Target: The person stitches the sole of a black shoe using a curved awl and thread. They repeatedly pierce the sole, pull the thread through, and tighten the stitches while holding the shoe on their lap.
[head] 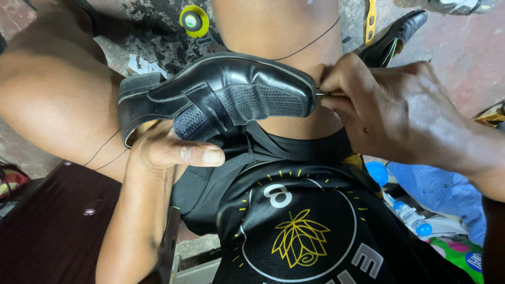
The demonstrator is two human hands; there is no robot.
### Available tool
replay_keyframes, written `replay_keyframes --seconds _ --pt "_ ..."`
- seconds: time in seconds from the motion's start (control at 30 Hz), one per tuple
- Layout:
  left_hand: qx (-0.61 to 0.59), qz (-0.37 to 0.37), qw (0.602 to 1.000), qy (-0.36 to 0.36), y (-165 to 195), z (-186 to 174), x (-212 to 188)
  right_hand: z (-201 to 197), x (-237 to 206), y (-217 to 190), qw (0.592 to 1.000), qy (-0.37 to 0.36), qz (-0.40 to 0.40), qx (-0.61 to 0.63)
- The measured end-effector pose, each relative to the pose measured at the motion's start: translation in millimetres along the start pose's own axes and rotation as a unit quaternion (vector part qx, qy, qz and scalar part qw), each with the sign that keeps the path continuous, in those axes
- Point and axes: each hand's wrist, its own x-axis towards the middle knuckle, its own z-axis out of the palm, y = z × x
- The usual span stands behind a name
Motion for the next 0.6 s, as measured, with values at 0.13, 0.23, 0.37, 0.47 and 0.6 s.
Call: replay_keyframes --seconds 0.13,0.23,0.37,0.47,0.6 --pt "-0.056 0.016 0.997 0.055 -0.8 13.1 -5.6 6.7 -0.8 9.7 1.000 0.007 -0.014 0.017" --pt "-0.045 0.039 0.996 0.060 0.3 13.0 -7.3 12.5 1.6 14.5 1.000 -0.001 -0.011 0.027" --pt "-0.065 0.034 0.996 0.057 -0.5 9.2 -11.2 19.8 3.8 14.5 0.999 0.024 -0.040 0.024" --pt "-0.079 0.068 0.992 0.071 -8.0 8.6 -13.1 20.4 0.0 10.3 0.998 0.056 -0.035 0.024" --pt "-0.105 0.077 0.990 0.053 -19.7 9.0 -15.2 19.1 -10.6 0.2 0.997 0.075 -0.025 0.014"
